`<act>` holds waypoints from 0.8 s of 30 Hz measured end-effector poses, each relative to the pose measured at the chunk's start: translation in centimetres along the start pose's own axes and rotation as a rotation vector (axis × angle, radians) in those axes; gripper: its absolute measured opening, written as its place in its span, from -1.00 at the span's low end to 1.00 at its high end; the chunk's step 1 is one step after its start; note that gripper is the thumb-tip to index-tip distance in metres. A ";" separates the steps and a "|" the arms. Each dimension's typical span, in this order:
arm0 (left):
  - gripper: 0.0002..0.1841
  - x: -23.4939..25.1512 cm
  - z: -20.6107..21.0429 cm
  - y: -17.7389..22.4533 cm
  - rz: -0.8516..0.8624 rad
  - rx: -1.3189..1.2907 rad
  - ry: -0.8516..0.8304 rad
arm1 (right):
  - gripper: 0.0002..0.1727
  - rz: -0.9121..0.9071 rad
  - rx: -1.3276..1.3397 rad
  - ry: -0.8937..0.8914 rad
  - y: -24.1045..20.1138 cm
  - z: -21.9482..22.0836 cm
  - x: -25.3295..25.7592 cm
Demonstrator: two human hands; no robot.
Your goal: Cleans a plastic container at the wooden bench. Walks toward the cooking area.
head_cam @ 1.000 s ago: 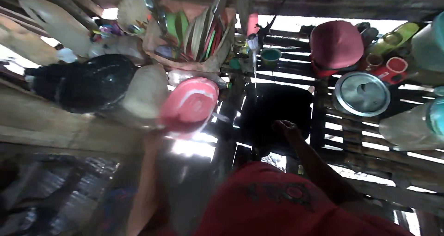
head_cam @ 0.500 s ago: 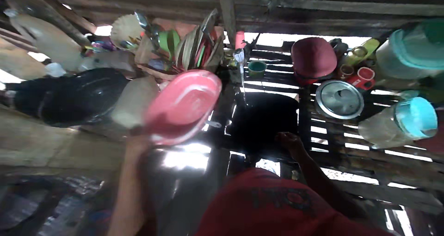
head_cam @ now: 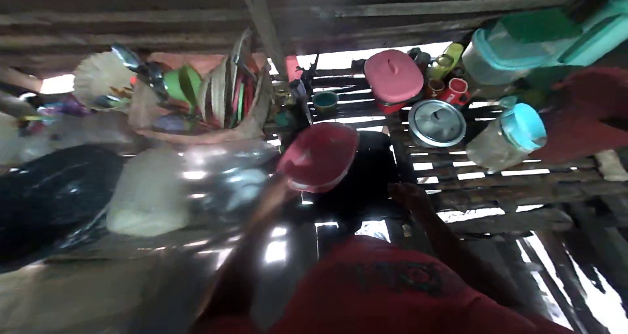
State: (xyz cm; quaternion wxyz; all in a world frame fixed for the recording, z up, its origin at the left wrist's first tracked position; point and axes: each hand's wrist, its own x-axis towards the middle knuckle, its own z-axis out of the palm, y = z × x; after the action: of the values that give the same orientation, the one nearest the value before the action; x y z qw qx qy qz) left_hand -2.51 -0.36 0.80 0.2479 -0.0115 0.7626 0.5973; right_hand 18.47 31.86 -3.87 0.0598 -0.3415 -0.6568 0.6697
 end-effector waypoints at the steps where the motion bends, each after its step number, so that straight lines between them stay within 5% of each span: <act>1: -0.69 0.4 0.2 0.1 -0.006 -0.003 -0.002 | -0.60 0.035 -0.007 -0.023 -0.6 0.5 -0.2; 10: -0.67 2.4 -0.9 0.1 -0.110 -0.067 -0.011 | -0.28 0.239 0.080 -0.347 -4.6 8.6 6.5; 17: -0.71 -5.2 -1.9 3.4 -0.144 -0.027 -0.025 | -0.48 0.237 0.227 -0.519 -4.0 12.9 9.1; 24: -0.56 -5.9 -5.2 0.5 -0.036 -0.286 0.102 | -0.57 0.210 0.337 -0.737 -3.9 14.2 9.4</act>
State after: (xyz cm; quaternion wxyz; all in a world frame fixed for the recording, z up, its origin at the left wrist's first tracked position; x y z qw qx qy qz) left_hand 0.60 -6.62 4.36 0.2154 -0.0907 0.6812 0.6938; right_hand 2.30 25.41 -5.24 -0.1925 -0.1296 -0.4771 0.8477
